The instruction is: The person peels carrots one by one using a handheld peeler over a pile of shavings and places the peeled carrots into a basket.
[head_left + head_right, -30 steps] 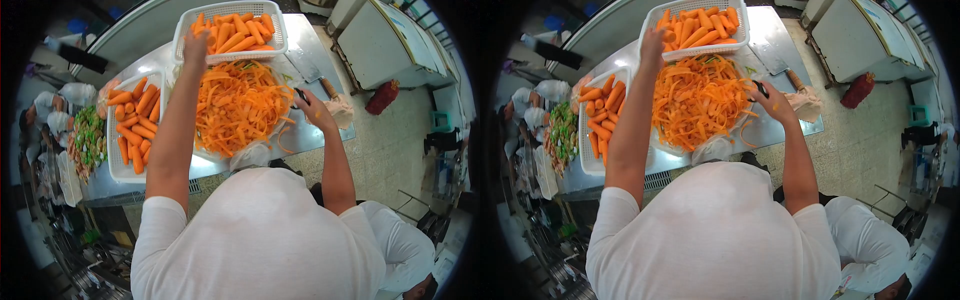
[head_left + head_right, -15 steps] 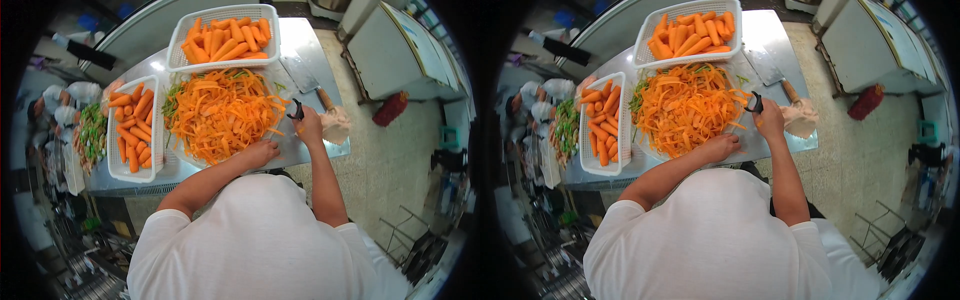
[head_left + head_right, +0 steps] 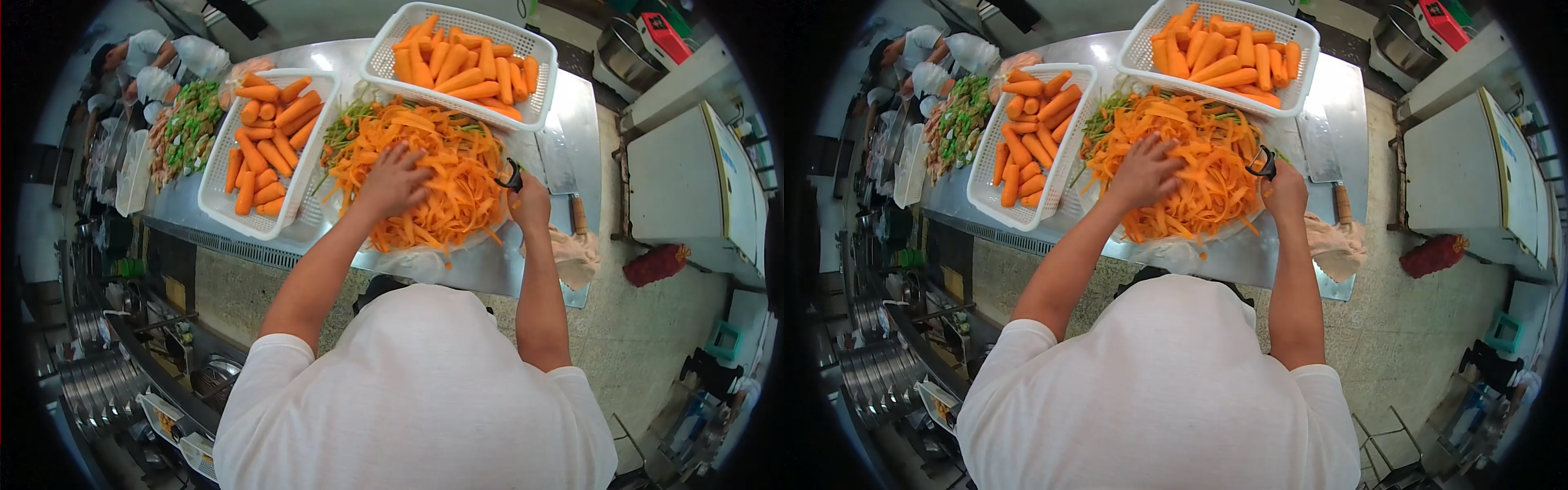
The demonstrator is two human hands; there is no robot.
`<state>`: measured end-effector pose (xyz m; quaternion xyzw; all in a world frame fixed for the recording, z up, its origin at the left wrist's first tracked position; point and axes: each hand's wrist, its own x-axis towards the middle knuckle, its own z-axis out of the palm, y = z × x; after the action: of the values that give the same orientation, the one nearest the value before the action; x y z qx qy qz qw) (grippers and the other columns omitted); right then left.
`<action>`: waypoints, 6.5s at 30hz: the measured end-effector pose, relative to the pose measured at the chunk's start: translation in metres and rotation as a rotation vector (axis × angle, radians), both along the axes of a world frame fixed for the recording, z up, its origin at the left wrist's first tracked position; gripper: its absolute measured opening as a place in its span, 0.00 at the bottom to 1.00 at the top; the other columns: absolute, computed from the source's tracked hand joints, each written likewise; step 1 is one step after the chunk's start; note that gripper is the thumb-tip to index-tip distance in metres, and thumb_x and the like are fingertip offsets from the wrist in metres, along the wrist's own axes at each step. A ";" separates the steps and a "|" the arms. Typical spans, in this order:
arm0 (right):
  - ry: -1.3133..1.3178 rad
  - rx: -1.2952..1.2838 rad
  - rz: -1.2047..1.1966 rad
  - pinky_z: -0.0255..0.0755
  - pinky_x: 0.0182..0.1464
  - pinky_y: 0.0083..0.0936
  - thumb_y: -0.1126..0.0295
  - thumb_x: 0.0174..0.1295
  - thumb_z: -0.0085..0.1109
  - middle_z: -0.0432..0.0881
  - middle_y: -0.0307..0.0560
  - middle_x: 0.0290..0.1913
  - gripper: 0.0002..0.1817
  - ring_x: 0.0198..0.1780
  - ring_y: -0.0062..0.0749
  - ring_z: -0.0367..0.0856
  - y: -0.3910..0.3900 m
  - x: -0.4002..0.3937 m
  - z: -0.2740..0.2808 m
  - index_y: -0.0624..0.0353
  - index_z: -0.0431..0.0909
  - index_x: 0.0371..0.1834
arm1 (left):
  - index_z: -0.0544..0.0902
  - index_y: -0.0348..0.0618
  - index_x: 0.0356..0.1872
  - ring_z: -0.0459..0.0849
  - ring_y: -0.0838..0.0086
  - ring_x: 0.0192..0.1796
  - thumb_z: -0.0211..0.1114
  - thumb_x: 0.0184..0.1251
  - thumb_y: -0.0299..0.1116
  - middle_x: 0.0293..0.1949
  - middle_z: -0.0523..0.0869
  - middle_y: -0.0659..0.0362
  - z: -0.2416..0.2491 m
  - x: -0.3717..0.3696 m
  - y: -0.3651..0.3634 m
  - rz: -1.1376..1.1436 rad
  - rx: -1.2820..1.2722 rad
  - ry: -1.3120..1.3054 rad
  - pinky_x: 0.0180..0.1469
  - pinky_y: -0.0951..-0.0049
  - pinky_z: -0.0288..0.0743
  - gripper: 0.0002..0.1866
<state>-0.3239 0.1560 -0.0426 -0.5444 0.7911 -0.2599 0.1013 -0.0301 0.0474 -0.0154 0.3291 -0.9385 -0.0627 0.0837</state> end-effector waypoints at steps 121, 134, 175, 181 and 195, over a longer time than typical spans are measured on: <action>0.241 -0.288 0.390 0.64 0.48 0.43 0.43 0.74 0.53 0.86 0.45 0.26 0.32 0.35 0.44 0.82 -0.116 0.141 0.080 0.53 0.85 0.19 | 0.68 0.51 0.57 0.80 0.76 0.27 0.53 0.84 0.53 0.34 0.79 0.58 0.051 0.046 -0.001 0.479 1.440 1.090 0.23 0.75 0.76 0.18; 0.176 -0.252 0.390 0.63 0.49 0.46 0.45 0.75 0.53 0.82 0.48 0.23 0.31 0.32 0.47 0.79 -0.123 0.145 0.086 0.57 0.83 0.19 | 0.70 0.51 0.56 0.80 0.77 0.24 0.56 0.82 0.54 0.37 0.80 0.58 0.048 0.049 -0.014 0.398 1.637 1.224 0.20 0.75 0.78 0.19; 0.362 -0.614 0.633 0.64 0.50 0.38 0.47 0.67 0.61 0.76 0.38 0.21 0.25 0.33 0.36 0.76 -0.080 0.162 0.113 0.52 0.78 0.16 | 0.77 0.46 0.60 0.86 0.73 0.40 0.54 0.82 0.54 0.40 0.86 0.59 0.054 0.019 -0.020 0.577 1.898 1.519 0.35 0.67 0.83 0.23; 0.438 -0.406 0.483 0.65 0.50 0.39 0.41 0.68 0.59 0.82 0.39 0.23 0.28 0.35 0.35 0.79 -0.141 0.115 0.102 0.50 0.85 0.19 | 0.75 0.49 0.57 0.87 0.69 0.35 0.49 0.84 0.49 0.42 0.84 0.56 0.025 0.059 -0.037 0.173 2.008 1.066 0.29 0.68 0.83 0.17; 0.481 -0.495 0.439 0.63 0.48 0.39 0.45 0.65 0.65 0.80 0.39 0.22 0.27 0.32 0.36 0.76 -0.148 0.122 0.098 0.53 0.81 0.16 | 0.76 0.44 0.55 0.87 0.65 0.34 0.48 0.84 0.44 0.39 0.86 0.53 0.027 0.054 -0.037 0.349 2.008 1.265 0.35 0.63 0.87 0.16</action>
<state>-0.2018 0.0084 0.0557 -0.7533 0.5709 -0.2800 -0.1678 0.0239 0.0107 0.0121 0.2809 -0.2059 -0.9053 0.2433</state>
